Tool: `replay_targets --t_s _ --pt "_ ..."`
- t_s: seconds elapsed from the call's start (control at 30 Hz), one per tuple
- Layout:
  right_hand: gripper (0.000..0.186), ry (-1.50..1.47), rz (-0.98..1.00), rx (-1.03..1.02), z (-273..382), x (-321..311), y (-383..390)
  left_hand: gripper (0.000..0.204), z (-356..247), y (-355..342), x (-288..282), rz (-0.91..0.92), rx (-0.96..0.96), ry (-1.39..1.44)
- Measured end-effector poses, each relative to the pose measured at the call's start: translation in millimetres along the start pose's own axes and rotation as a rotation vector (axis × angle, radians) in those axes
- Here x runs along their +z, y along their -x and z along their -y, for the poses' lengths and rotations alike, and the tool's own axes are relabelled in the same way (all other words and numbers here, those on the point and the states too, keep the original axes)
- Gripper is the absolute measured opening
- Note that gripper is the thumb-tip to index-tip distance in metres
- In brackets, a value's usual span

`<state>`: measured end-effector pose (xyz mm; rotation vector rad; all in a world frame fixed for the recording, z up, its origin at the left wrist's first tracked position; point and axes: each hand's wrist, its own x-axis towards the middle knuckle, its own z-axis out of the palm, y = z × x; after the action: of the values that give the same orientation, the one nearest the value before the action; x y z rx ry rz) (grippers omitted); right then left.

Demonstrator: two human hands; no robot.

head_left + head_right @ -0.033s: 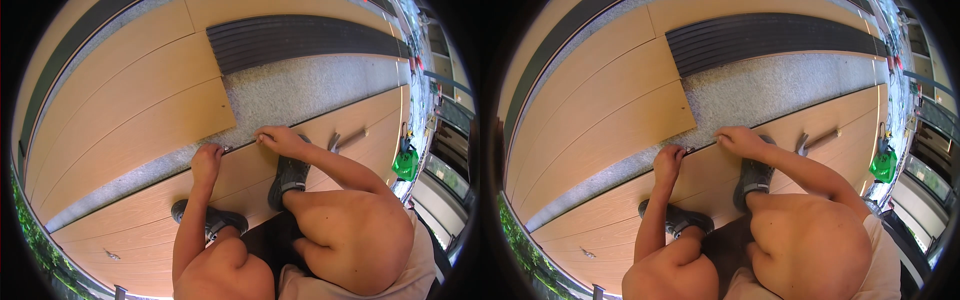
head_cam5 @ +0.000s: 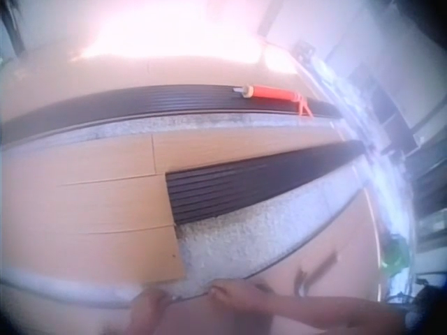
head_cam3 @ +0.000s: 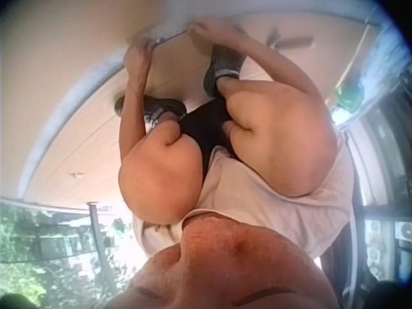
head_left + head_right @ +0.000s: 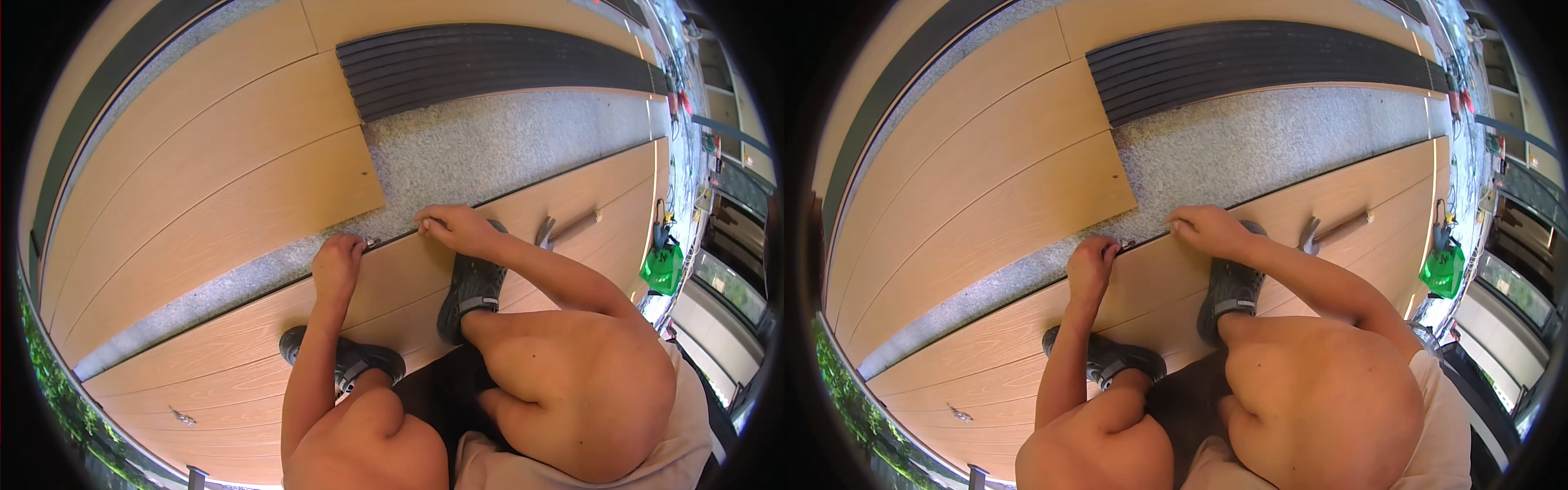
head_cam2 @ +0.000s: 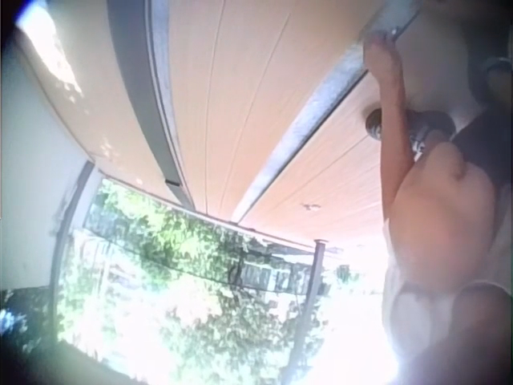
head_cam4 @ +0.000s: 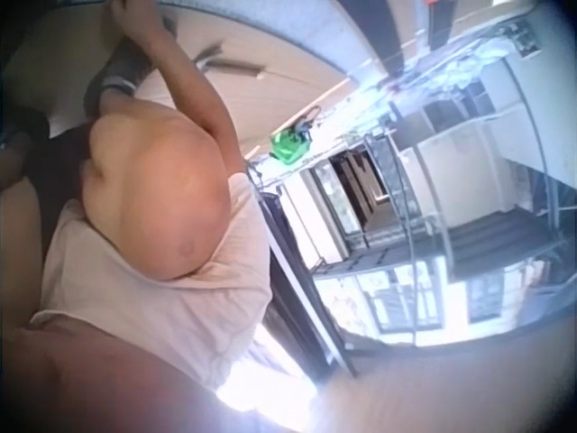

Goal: The person picks up metal clips from the floor and places them between deck boards. They align a new board, apply sealant along the edge using a caulk gun, and use a hammer to strike the board into place.

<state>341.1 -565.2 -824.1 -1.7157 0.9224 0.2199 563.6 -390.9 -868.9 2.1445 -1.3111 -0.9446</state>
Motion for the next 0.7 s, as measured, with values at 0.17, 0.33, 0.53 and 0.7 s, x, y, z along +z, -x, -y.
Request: replay_targets --t_s 0.17,0.33,0.53,0.7 --pt "0.028 0.026 -0.040 -0.033 -2 3 -1 0.011 -5 -2 4 0.039 -0.023 0.037" --pt "0.028 0.042 -0.032 -0.013 0 7 -6 0.009 -5 -2 8 0.019 0.020 0.036" --pt "0.027 0.143 -0.028 -0.056 5 14 -13 0.008 -6 -4 7 0.003 0.038 0.034" --pt "0.024 0.196 -0.043 -0.143 2 21 -20 0.008 -7 -7 6 -0.008 0.032 0.033"
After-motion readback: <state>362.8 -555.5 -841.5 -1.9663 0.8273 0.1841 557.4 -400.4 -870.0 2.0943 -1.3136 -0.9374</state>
